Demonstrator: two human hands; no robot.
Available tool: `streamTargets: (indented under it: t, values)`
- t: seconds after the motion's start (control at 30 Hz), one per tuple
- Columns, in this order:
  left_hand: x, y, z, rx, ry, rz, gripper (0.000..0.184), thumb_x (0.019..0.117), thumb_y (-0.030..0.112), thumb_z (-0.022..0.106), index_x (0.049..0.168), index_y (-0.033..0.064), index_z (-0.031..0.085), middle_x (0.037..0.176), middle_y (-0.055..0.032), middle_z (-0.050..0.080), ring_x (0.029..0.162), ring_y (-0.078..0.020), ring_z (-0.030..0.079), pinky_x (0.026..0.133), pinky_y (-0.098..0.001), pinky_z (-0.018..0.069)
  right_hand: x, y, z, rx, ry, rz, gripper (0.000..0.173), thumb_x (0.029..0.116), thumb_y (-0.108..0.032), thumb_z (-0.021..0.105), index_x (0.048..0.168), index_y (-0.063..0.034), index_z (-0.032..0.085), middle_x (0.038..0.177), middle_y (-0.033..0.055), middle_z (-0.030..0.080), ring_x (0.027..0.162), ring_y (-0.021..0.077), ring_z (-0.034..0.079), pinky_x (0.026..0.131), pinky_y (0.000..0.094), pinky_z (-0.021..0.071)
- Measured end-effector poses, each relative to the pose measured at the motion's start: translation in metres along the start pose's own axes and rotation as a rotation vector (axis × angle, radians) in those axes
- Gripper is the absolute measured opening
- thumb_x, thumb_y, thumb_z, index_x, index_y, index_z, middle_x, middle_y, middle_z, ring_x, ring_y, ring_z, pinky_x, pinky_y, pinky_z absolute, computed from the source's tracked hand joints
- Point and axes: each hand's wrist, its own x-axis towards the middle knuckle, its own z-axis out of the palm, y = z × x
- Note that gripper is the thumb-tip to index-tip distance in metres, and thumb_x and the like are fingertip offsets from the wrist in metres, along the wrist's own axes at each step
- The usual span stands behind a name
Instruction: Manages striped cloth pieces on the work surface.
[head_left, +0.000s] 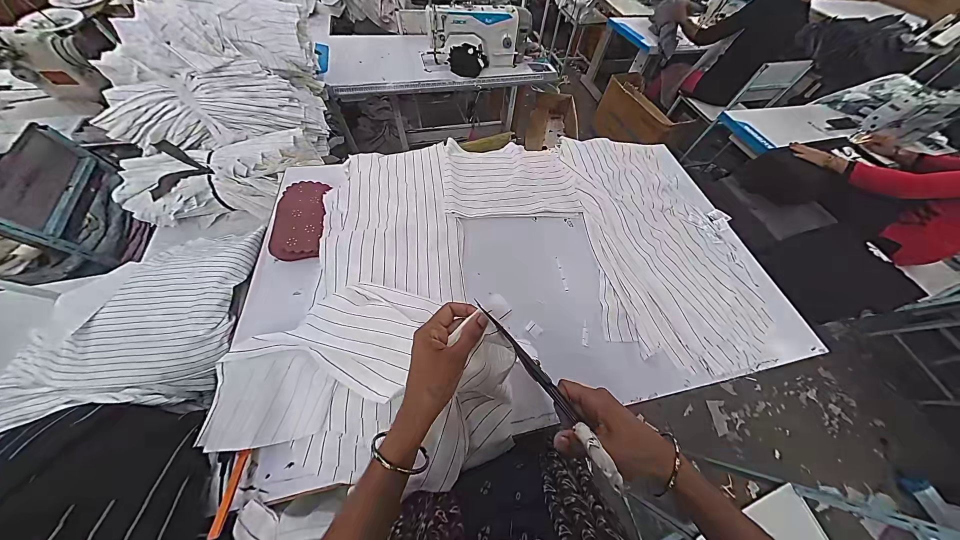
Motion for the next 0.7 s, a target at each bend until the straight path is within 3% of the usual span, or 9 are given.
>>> streamTargets:
  t: [0.17, 0.3, 0.43, 0.47, 0.53, 0.63, 0.7]
  values:
    - [0.012, -0.002, 0.006, -0.003, 0.01, -0.001, 0.004, 0.0964, 0.008, 0.063, 0.098, 0.0067, 0.066, 0.074, 0.012, 0.069, 0.064, 0.0082, 0.059, 0.058, -0.0102, 0.0453, 0.021, -0.003, -0.003, 0.011, 0.061, -0.026, 0.033, 0.0892, -0.041, 0.076, 0.087, -0.0146, 0.056, 0.059, -0.0147, 0.046, 0.052, -0.0066, 0.043, 0.05, 0.015, 0.0347]
    - [0.024, -0.001, 0.009, -0.073, 0.022, -0.025, 0.006, 0.0965, 0.007, 0.061, 0.097, 0.0079, 0.066, 0.074, 0.0127, 0.068, 0.063, 0.0082, 0.058, 0.058, -0.0099, 0.0451, 0.032, 0.002, -0.003, -0.021, 0.162, -0.119, 0.034, 0.0885, -0.038, 0.078, 0.086, -0.008, 0.063, 0.058, -0.0104, 0.053, 0.05, -0.0068, 0.047, 0.048, 0.0144, 0.0371]
    - [0.036, -0.004, 0.013, -0.13, 0.05, -0.031, 0.006, 0.0959, 0.006, 0.062, 0.096, 0.0083, 0.067, 0.078, 0.0113, 0.07, 0.068, 0.0061, 0.061, 0.063, -0.0117, 0.0493, 0.046, 0.008, -0.006, -0.041, 0.243, -0.113, 0.034, 0.0887, -0.036, 0.078, 0.089, -0.0047, 0.066, 0.059, -0.0075, 0.056, 0.05, -0.006, 0.047, 0.049, 0.014, 0.0371]
    - [0.038, -0.007, 0.013, -0.11, 0.065, 0.039, 0.006, 0.095, 0.006, 0.064, 0.096, 0.0085, 0.069, 0.081, 0.011, 0.072, 0.072, 0.0054, 0.064, 0.067, -0.013, 0.0523, 0.05, 0.012, -0.012, -0.073, 0.268, -0.054, 0.033, 0.0894, -0.036, 0.077, 0.091, -0.0054, 0.066, 0.061, -0.0069, 0.057, 0.052, -0.0043, 0.049, 0.05, 0.0156, 0.0402]
    - [0.038, -0.021, 0.01, 0.082, 0.1, 0.378, 0.006, 0.0943, 0.013, 0.07, 0.096, 0.0103, 0.075, 0.094, 0.0103, 0.076, 0.087, 0.0042, 0.069, 0.08, -0.014, 0.0558, 0.061, 0.029, -0.031, -0.209, 0.354, 0.119, 0.029, 0.0899, -0.034, 0.075, 0.093, -0.0052, 0.069, 0.066, -0.0012, 0.062, 0.056, 0.0057, 0.057, 0.056, 0.0269, 0.0478]
    - [0.038, -0.034, 0.0, 0.454, 0.152, 0.874, 0.007, 0.101, 0.023, 0.065, 0.097, 0.0194, 0.07, 0.107, 0.0081, 0.069, 0.102, -0.0036, 0.059, 0.093, -0.0166, 0.0428, 0.074, 0.056, -0.06, -0.486, 0.527, 0.373, 0.024, 0.0903, -0.02, 0.071, 0.101, 0.0014, 0.073, 0.078, 0.0177, 0.069, 0.074, 0.0329, 0.067, 0.07, 0.0541, 0.0506]
    - [0.034, -0.037, -0.003, 0.537, 0.177, 0.975, 0.007, 0.1016, 0.023, 0.064, 0.099, 0.0202, 0.069, 0.107, 0.0046, 0.062, 0.106, -0.0064, 0.056, 0.098, -0.0166, 0.0415, 0.078, 0.071, -0.077, -0.605, 0.596, 0.465, 0.028, 0.092, -0.016, 0.069, 0.113, 0.0024, 0.072, 0.094, 0.0248, 0.072, 0.09, 0.0423, 0.07, 0.082, 0.0616, 0.0511]
